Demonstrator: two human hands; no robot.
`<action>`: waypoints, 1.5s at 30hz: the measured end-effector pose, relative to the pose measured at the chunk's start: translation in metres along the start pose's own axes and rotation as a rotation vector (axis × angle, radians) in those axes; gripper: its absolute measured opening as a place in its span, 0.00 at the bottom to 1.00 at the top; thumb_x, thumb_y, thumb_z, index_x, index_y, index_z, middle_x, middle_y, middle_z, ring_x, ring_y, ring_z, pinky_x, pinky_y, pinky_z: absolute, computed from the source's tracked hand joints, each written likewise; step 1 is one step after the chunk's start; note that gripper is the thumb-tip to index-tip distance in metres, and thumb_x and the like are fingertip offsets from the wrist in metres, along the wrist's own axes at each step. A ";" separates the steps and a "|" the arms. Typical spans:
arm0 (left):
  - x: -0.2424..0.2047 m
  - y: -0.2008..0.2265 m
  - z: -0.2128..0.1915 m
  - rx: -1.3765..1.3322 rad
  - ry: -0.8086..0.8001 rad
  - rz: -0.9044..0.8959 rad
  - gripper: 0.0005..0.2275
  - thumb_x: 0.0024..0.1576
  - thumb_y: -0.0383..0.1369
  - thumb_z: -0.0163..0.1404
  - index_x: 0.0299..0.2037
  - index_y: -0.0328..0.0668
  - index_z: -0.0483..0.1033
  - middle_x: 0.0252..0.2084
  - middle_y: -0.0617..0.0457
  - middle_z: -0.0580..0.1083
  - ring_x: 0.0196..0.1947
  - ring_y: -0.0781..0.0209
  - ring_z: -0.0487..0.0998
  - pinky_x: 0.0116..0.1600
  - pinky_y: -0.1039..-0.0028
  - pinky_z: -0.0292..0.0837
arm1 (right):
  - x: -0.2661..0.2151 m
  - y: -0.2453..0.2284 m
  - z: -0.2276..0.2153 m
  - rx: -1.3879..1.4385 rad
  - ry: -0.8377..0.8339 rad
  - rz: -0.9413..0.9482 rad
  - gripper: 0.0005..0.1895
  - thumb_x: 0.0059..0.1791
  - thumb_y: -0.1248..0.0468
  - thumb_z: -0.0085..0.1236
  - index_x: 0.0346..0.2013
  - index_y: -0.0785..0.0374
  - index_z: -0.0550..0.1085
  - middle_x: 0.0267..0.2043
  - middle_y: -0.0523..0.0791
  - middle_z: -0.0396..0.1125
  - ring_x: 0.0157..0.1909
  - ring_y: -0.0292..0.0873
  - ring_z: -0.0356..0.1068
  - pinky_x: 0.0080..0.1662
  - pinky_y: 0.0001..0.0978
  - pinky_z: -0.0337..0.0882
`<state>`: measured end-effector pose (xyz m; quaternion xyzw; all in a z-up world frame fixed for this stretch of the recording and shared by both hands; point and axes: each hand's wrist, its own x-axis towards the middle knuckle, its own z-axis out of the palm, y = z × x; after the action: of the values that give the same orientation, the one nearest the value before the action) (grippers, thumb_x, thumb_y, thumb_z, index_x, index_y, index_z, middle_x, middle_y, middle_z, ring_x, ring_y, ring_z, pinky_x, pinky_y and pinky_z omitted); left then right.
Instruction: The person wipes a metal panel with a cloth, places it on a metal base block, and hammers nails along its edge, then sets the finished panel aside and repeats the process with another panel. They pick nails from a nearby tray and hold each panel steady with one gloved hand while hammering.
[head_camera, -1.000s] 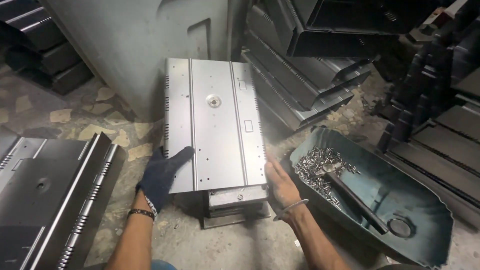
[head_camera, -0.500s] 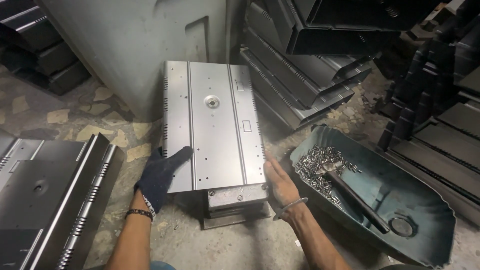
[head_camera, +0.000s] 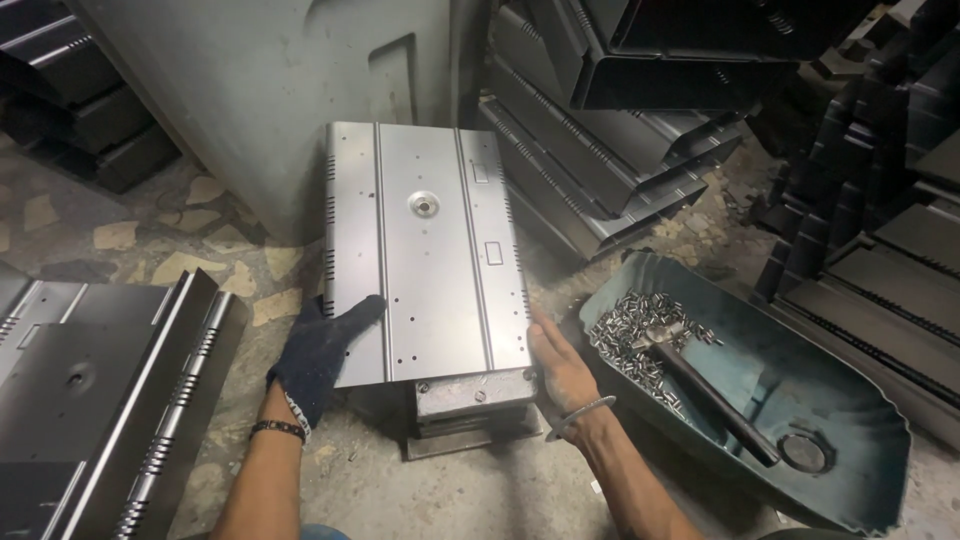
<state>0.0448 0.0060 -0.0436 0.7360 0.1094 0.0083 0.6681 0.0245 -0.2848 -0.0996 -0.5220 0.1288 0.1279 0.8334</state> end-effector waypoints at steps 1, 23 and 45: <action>0.001 -0.002 0.000 0.006 -0.002 0.011 0.31 0.49 0.40 0.61 0.62 0.35 0.69 0.55 0.48 0.78 0.54 0.61 0.79 0.58 0.71 0.72 | -0.001 -0.002 0.002 -0.012 0.018 0.002 0.28 0.55 0.57 0.47 0.72 0.54 0.64 0.46 0.40 0.71 0.34 0.33 0.61 0.38 0.27 0.65; -0.005 -0.002 -0.002 -0.089 -0.037 -0.122 0.26 0.48 0.41 0.63 0.53 0.31 0.78 0.46 0.46 0.82 0.42 0.60 0.81 0.47 0.70 0.78 | 0.011 -0.055 -0.050 -1.349 0.539 -0.226 0.19 0.53 0.56 0.49 0.57 0.54 0.77 0.56 0.53 0.74 0.55 0.53 0.74 0.58 0.44 0.72; -0.009 -0.001 -0.005 -0.122 -0.058 -0.160 0.20 0.49 0.40 0.62 0.46 0.32 0.82 0.40 0.47 0.82 0.36 0.58 0.81 0.41 0.66 0.77 | -0.092 -0.137 0.016 -0.601 0.391 0.006 0.13 0.51 0.56 0.59 0.38 0.63 0.73 0.20 0.40 0.63 0.20 0.36 0.60 0.24 0.31 0.62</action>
<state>0.0350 0.0095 -0.0425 0.6827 0.1478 -0.0600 0.7131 -0.0127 -0.3356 0.0543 -0.7581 0.2442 0.0602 0.6017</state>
